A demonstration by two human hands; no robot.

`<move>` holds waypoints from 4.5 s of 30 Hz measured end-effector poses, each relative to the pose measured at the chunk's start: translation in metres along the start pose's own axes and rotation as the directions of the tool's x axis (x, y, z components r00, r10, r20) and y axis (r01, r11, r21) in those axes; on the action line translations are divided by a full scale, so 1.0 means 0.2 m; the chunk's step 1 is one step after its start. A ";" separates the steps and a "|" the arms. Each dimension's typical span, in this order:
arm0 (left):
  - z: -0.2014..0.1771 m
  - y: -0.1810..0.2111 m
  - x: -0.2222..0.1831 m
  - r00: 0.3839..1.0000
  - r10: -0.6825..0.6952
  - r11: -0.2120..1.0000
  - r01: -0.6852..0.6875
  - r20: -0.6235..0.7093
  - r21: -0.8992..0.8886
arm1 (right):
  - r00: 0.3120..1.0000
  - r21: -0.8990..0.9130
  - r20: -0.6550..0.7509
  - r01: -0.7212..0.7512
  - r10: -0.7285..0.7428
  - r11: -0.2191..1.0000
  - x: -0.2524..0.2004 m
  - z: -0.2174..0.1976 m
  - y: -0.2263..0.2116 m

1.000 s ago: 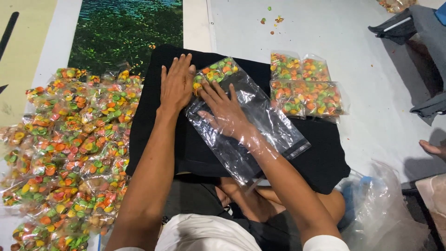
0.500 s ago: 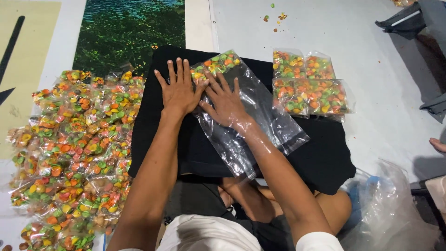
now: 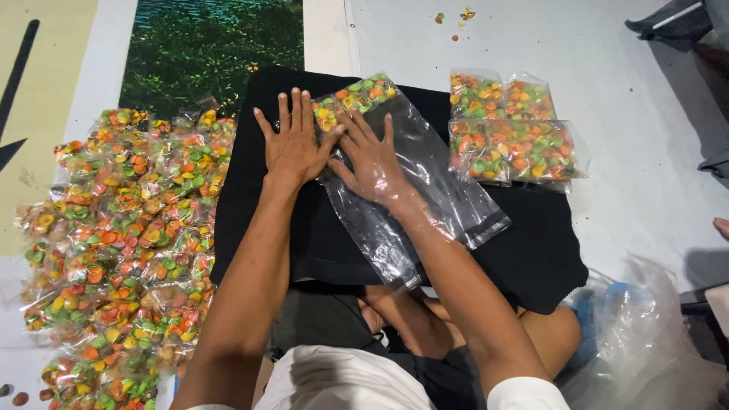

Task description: Packing individual candies into plastic bags by hand while sitting on the floor.

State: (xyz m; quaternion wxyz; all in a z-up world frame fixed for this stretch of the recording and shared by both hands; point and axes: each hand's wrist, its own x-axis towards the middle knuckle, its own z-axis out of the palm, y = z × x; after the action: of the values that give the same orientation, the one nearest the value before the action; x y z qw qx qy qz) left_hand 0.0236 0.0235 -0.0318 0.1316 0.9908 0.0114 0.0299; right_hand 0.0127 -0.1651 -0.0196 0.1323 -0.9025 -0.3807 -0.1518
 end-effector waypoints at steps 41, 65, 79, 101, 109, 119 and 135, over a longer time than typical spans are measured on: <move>0.02 -0.82 -1.62 0.735 -0.503 0.730 0.080 -0.454 -0.679 | 0.959 0.027 -0.221 -0.176 0.177 0.984 -1.60 -0.48 -0.14; 0.01 -1.42 -1.26 0.804 -0.395 0.858 0.496 -0.446 0.136 | 0.769 0.307 -0.233 -0.522 0.595 0.796 -1.87 -0.08 -0.18; -0.63 -0.67 -1.30 0.841 -0.407 0.583 -0.062 -0.358 -0.810 | 0.862 0.363 -0.247 -0.341 0.442 0.867 -1.67 -0.36 -0.42; -0.57 0.21 -1.31 0.987 0.133 0.442 -0.145 -0.095 -0.885 | 0.856 0.992 0.031 -0.090 0.517 0.090 -0.81 -0.43 -0.83; -0.47 0.22 -1.34 0.985 0.169 0.361 -0.034 0.030 -0.932 | 0.833 0.995 0.058 -0.096 0.550 0.042 -0.85 -0.41 -0.78; -0.51 0.25 -1.33 0.973 0.120 0.503 -0.229 -0.195 -0.833 | 0.833 0.996 0.050 -0.079 0.551 0.029 -0.80 -0.49 -0.81; -0.47 0.27 -1.37 0.979 0.059 0.314 -0.205 -0.197 -0.927 | 0.876 0.927 -0.183 0.002 0.447 0.376 -0.77 -0.58 -0.83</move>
State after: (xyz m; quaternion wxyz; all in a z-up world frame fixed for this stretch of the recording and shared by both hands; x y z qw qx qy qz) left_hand -0.2541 -0.0132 0.0576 0.6778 0.7233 -0.0806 0.1040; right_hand -0.2298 -0.1935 0.0502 0.6945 -0.6745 -0.2355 -0.0848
